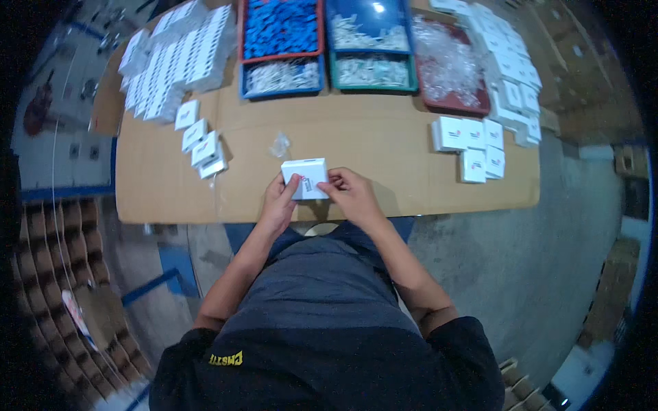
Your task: Packaging small industrial components and blue connectors into white cardboard boxes at a workbench.
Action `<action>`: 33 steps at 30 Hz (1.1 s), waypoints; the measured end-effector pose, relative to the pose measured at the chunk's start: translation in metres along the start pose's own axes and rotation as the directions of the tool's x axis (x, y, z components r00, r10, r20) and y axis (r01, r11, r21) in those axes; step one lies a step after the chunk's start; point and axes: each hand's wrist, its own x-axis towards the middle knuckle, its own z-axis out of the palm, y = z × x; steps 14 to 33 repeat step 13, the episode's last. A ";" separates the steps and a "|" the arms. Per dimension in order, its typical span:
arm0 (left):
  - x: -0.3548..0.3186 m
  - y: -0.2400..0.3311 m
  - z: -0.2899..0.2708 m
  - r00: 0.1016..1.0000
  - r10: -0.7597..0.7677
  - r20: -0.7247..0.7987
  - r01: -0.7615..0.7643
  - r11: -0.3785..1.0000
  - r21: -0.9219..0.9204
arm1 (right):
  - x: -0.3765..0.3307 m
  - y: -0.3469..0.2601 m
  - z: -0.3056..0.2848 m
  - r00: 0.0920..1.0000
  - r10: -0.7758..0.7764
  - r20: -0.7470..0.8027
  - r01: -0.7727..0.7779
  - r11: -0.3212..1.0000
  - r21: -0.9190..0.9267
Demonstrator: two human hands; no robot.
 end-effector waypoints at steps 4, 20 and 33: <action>0.006 0.004 0.013 0.998 -0.033 -0.055 0.047 0.956 0.289 | -0.012 -0.015 -0.006 0.922 -0.382 0.071 0.356 0.759 -0.545; 0.022 -0.007 0.026 0.980 -0.167 0.105 0.085 0.838 0.539 | -0.017 0.025 -0.107 0.867 -0.462 -0.184 0.279 0.758 -0.590; 0.022 -0.007 0.026 0.980 -0.167 0.105 0.085 0.838 0.539 | -0.017 0.025 -0.107 0.867 -0.462 -0.184 0.279 0.758 -0.590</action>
